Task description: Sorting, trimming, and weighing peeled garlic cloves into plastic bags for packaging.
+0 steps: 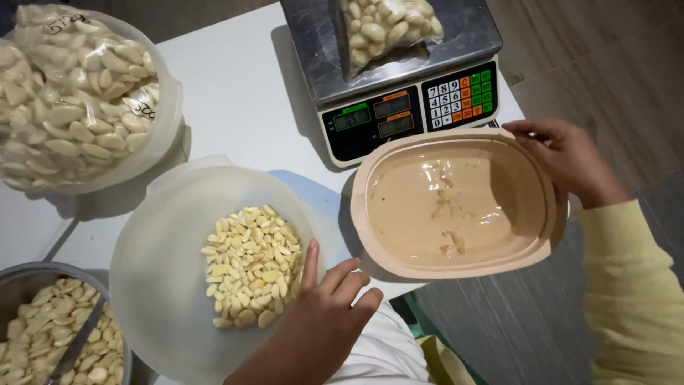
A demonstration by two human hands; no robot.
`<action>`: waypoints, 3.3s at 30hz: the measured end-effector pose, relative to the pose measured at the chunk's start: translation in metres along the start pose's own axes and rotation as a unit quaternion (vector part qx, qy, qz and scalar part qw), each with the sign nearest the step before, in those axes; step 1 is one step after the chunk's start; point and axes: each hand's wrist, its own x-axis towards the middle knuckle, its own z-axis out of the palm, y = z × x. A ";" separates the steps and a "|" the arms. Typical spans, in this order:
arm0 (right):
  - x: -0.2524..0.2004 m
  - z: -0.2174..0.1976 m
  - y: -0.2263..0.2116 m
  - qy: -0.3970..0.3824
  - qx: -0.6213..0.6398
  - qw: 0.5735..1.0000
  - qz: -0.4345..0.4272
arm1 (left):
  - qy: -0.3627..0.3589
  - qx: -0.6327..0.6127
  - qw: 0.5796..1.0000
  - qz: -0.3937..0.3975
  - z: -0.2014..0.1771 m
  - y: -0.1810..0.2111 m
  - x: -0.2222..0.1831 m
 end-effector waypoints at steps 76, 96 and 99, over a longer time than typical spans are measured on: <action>-0.126 0.065 -0.141 -0.063 0.369 0.875 -0.307 | 0.191 0.029 0.981 0.021 -0.052 -0.030 0.097; -0.080 -0.022 -0.140 0.290 0.614 0.720 -0.141 | -0.122 -0.292 0.931 -0.184 -0.105 0.004 0.060; -0.021 0.003 -0.126 0.254 0.403 0.823 -0.310 | -0.026 -0.262 0.952 -0.160 -0.087 -0.025 0.043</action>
